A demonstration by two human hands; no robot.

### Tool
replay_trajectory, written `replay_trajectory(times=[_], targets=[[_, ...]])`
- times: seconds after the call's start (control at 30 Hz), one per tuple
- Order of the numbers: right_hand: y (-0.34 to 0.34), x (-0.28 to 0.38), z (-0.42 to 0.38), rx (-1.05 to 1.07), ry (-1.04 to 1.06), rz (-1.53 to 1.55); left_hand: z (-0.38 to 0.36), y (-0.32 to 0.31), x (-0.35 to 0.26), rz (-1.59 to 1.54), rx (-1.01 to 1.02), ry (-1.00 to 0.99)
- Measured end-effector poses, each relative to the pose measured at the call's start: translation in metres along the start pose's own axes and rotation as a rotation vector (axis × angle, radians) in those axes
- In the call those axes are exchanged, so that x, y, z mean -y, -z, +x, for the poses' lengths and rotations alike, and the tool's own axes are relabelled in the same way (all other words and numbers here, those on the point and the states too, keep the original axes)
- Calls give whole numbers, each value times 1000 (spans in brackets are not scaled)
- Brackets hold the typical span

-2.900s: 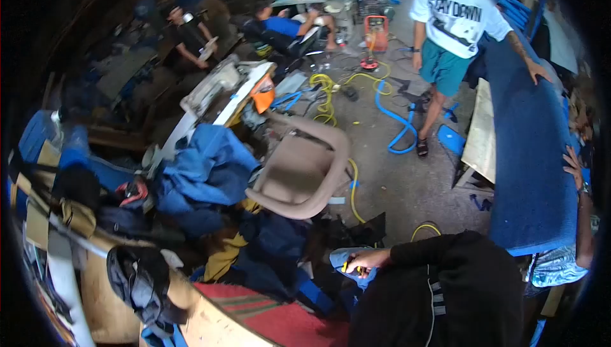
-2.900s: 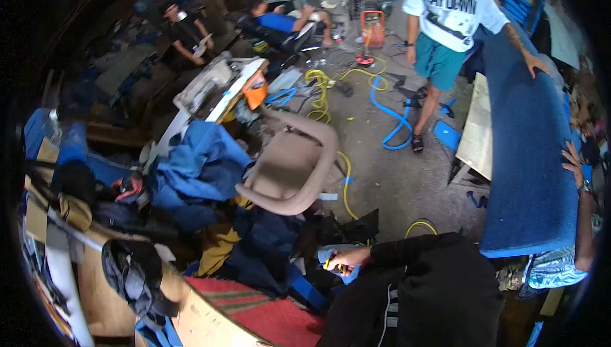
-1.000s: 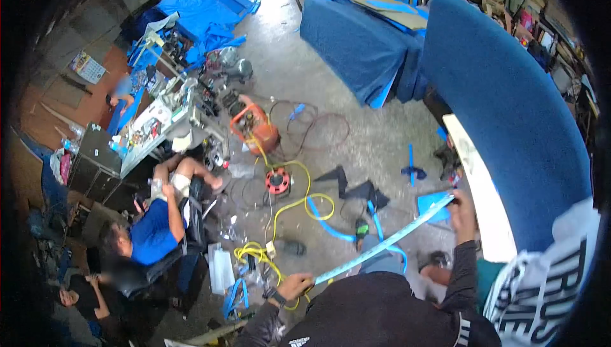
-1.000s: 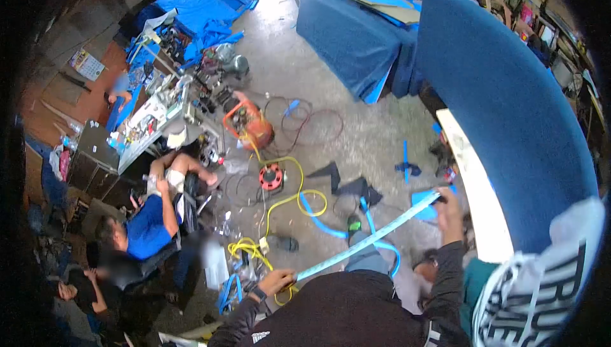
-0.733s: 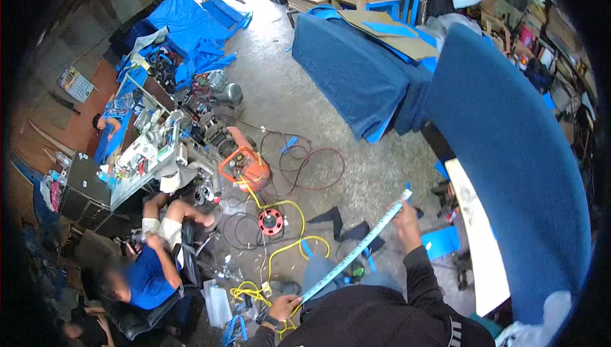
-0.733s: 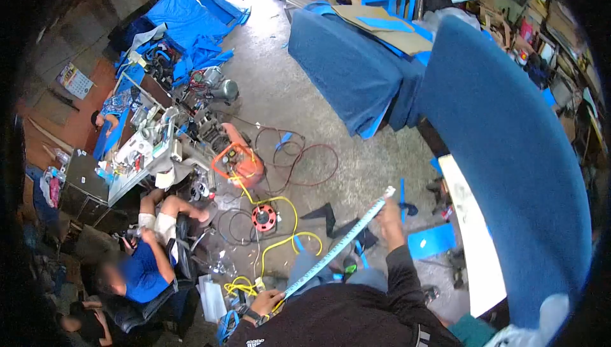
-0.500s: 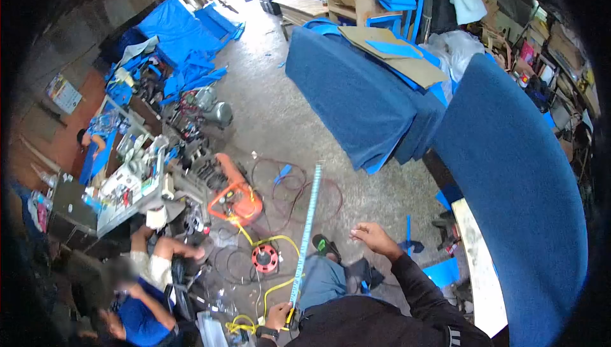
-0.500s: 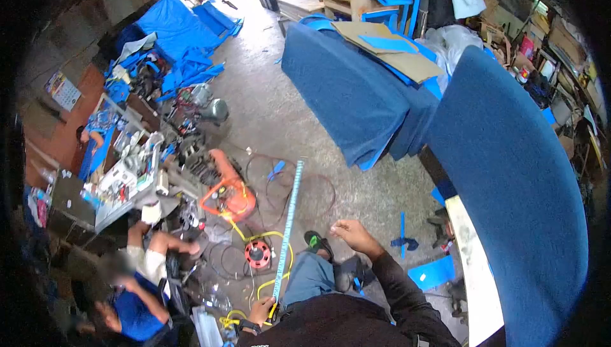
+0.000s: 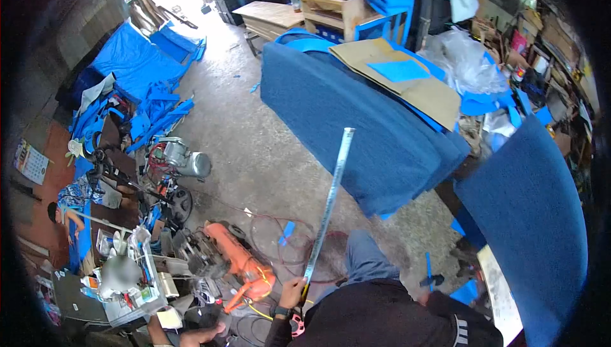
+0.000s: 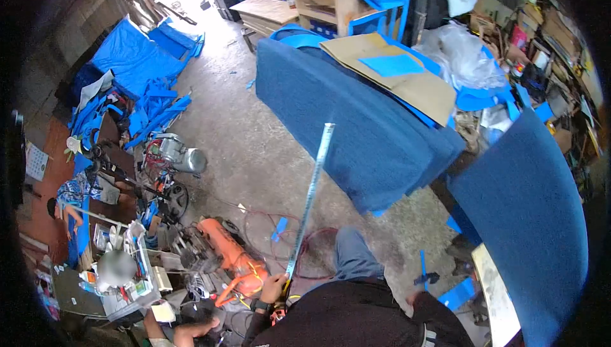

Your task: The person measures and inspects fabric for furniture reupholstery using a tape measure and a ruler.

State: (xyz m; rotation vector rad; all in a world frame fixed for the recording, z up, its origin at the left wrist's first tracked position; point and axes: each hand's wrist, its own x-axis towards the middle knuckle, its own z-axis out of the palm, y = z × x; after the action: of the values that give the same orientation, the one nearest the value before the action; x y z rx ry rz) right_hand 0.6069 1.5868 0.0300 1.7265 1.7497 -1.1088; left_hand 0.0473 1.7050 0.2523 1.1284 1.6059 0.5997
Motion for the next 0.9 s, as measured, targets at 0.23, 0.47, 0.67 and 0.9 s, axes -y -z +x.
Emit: replay_trajectory(times=[0.23,0.47,0.67,0.9], targets=[[135,61,142,233,-132,102,229,62,-51,17,16,62],[453,200,471,-540,423,-426,397,162,-72,-60,-59,249],[860,448,611,-794,313,460,519,263,-129,-326,-187,301],[869,551,754,-712,439,379,726,411,-201,-306,-285,267]])
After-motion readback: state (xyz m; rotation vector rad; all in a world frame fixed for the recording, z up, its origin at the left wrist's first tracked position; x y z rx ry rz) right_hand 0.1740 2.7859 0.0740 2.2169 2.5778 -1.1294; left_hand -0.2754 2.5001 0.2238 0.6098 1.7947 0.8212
